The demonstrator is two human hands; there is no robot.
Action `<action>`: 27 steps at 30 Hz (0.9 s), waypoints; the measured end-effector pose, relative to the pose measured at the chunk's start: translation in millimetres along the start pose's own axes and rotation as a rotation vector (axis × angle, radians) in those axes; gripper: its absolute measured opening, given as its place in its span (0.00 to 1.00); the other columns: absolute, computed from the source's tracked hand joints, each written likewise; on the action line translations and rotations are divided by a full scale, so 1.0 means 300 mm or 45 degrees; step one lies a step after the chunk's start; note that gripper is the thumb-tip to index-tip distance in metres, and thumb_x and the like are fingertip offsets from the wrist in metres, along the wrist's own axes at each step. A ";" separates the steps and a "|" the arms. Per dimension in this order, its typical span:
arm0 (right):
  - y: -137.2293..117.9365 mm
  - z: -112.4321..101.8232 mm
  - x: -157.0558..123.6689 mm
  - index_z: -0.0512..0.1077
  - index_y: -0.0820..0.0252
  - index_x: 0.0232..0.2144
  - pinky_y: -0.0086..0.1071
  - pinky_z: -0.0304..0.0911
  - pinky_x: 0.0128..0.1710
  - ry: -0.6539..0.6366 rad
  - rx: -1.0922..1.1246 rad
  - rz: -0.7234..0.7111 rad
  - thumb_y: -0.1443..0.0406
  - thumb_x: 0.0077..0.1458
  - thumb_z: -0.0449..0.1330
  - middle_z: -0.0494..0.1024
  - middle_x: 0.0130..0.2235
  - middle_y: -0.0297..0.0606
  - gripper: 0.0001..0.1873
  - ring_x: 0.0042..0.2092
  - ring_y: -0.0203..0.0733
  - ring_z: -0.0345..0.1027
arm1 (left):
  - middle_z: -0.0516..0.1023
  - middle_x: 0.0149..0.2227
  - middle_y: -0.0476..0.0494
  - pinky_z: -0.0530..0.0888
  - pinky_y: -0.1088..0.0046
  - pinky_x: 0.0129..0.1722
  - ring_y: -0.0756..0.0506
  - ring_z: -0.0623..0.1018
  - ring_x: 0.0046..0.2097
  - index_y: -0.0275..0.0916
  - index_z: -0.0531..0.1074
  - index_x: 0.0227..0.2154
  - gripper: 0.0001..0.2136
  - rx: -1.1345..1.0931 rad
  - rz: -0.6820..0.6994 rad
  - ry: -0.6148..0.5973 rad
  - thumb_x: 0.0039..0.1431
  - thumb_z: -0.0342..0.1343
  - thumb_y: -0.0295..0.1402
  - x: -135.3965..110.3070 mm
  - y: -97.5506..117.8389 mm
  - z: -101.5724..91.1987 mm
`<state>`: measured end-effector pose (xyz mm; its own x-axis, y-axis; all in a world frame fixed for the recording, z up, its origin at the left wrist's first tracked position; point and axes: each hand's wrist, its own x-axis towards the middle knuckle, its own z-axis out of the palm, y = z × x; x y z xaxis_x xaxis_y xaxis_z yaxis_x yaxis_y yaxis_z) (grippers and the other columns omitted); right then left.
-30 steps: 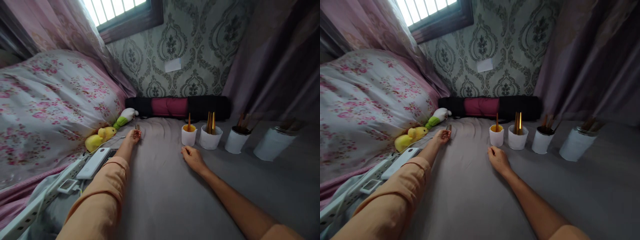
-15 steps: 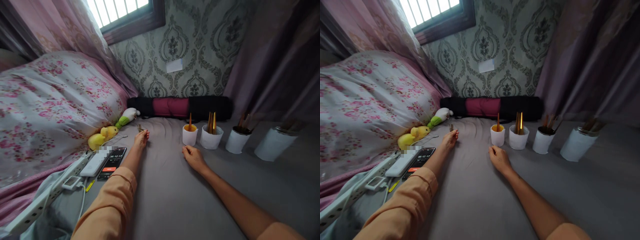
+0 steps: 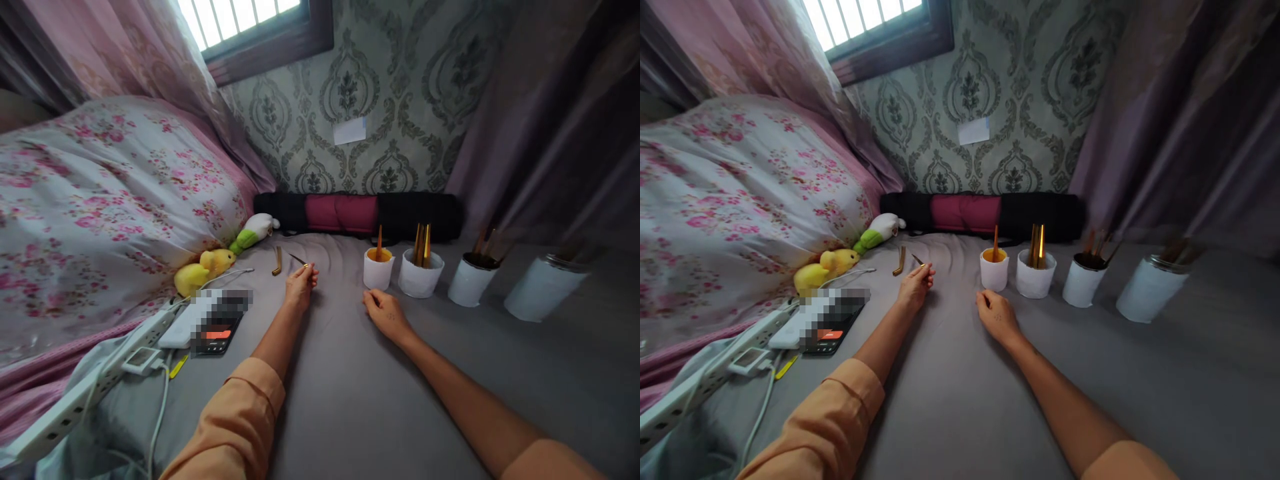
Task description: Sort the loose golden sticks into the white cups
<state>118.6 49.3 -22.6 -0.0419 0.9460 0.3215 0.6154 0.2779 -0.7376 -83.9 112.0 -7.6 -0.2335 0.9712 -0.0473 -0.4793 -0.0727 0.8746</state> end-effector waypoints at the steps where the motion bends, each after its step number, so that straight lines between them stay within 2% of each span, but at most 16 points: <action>1: 0.000 0.000 0.000 0.70 0.62 0.24 0.26 0.51 0.25 0.000 0.002 0.002 0.57 0.55 0.45 0.71 0.22 0.36 0.19 0.24 0.35 0.61 | 0.72 0.23 0.47 0.60 0.81 0.19 0.56 0.67 0.20 0.31 0.71 0.30 0.15 0.003 -0.007 -0.015 0.39 0.62 0.34 -0.015 -0.007 0.008; 8: 0.015 0.005 0.006 0.68 0.62 0.23 0.26 0.52 0.25 -0.008 0.045 0.009 0.57 0.55 0.45 0.71 0.21 0.35 0.19 0.24 0.35 0.62 | 0.71 0.23 0.48 0.60 0.80 0.18 0.56 0.66 0.20 0.32 0.71 0.32 0.19 0.073 -0.073 -0.087 0.37 0.63 0.40 -0.121 -0.049 0.063; 15: 0.008 -0.003 0.003 0.69 0.62 0.25 0.26 0.53 0.24 -0.031 0.126 0.014 0.56 0.55 0.45 0.70 0.20 0.35 0.20 0.22 0.34 0.62 | 0.70 0.22 0.47 0.59 0.80 0.17 0.56 0.66 0.20 0.33 0.71 0.33 0.20 0.149 -0.072 -0.184 0.39 0.61 0.43 -0.191 -0.077 0.098; 21: 0.010 0.001 0.006 0.68 0.62 0.26 0.26 0.53 0.21 -0.055 0.198 0.080 0.55 0.55 0.45 0.69 0.19 0.34 0.19 0.21 0.34 0.61 | 0.71 0.22 0.46 0.58 0.80 0.16 0.56 0.64 0.19 0.34 0.72 0.27 0.18 0.317 -0.045 -0.236 0.41 0.58 0.46 -0.250 -0.082 0.116; 27: 0.007 -0.003 0.006 0.68 0.63 0.26 0.26 0.54 0.21 -0.072 0.264 0.047 0.54 0.55 0.46 0.69 0.20 0.34 0.20 0.21 0.33 0.61 | 0.70 0.21 0.47 0.58 0.80 0.17 0.55 0.63 0.18 0.36 0.72 0.23 0.16 0.492 0.064 -0.267 0.46 0.54 0.46 -0.291 -0.077 0.120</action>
<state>120.4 51.4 -23.0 -0.0700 0.9625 0.2620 0.4425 0.2654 -0.8566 -22.0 37.0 -6.4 -0.0523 0.9966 0.0641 -0.1111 -0.0696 0.9914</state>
